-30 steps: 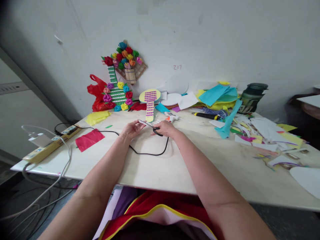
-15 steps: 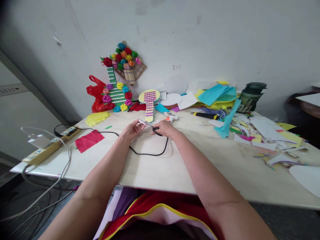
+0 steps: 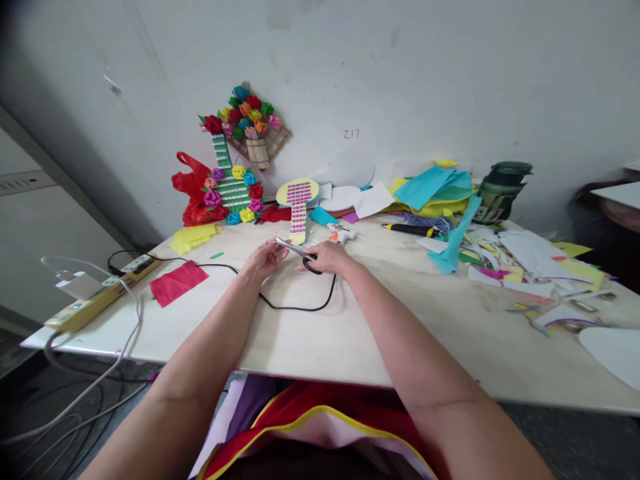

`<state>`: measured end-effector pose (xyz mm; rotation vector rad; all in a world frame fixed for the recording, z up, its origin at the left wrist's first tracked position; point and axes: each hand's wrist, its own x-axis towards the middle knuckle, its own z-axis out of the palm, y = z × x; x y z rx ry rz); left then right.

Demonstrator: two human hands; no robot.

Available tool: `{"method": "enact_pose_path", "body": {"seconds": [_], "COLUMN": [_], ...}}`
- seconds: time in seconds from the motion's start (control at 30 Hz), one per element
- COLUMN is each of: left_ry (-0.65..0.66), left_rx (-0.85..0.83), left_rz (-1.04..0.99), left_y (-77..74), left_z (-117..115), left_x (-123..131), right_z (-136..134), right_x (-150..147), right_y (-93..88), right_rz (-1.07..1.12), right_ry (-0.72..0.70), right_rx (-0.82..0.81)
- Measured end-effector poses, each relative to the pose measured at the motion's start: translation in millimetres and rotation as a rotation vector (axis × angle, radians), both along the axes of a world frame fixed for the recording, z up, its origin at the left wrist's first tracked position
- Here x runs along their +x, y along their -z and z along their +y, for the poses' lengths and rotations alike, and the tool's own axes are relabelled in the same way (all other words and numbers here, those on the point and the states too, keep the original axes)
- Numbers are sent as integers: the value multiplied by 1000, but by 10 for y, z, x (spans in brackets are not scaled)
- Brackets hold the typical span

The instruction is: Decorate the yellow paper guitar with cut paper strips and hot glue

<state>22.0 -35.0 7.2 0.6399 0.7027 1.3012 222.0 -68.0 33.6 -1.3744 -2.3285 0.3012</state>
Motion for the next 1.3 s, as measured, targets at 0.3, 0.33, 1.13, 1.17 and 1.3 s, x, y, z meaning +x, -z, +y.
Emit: {"method": "enact_pose_path", "body": {"seconds": [0.3,0.33,1.13,1.17,1.3], "left_ry": [-82,-99,68,62,15], "left_rx": [60,61,153,151,140], "left_rz": [167,189,347,345,332], "left_y": [-46,-48,-8,-10,-22], "left_z": [-47,-44,-99,-101,-109], "left_x": [17,11,111,111,108], "right_z": [60,78,156,162,169], "right_x": [2,11,-218,-191,-9], "right_y": [52,66,211,195,68], "right_rz": [156,193,615,570,352], "right_ry": [108,128,82,99,293], "right_rx": [8,-21,-114,-70,96]}}
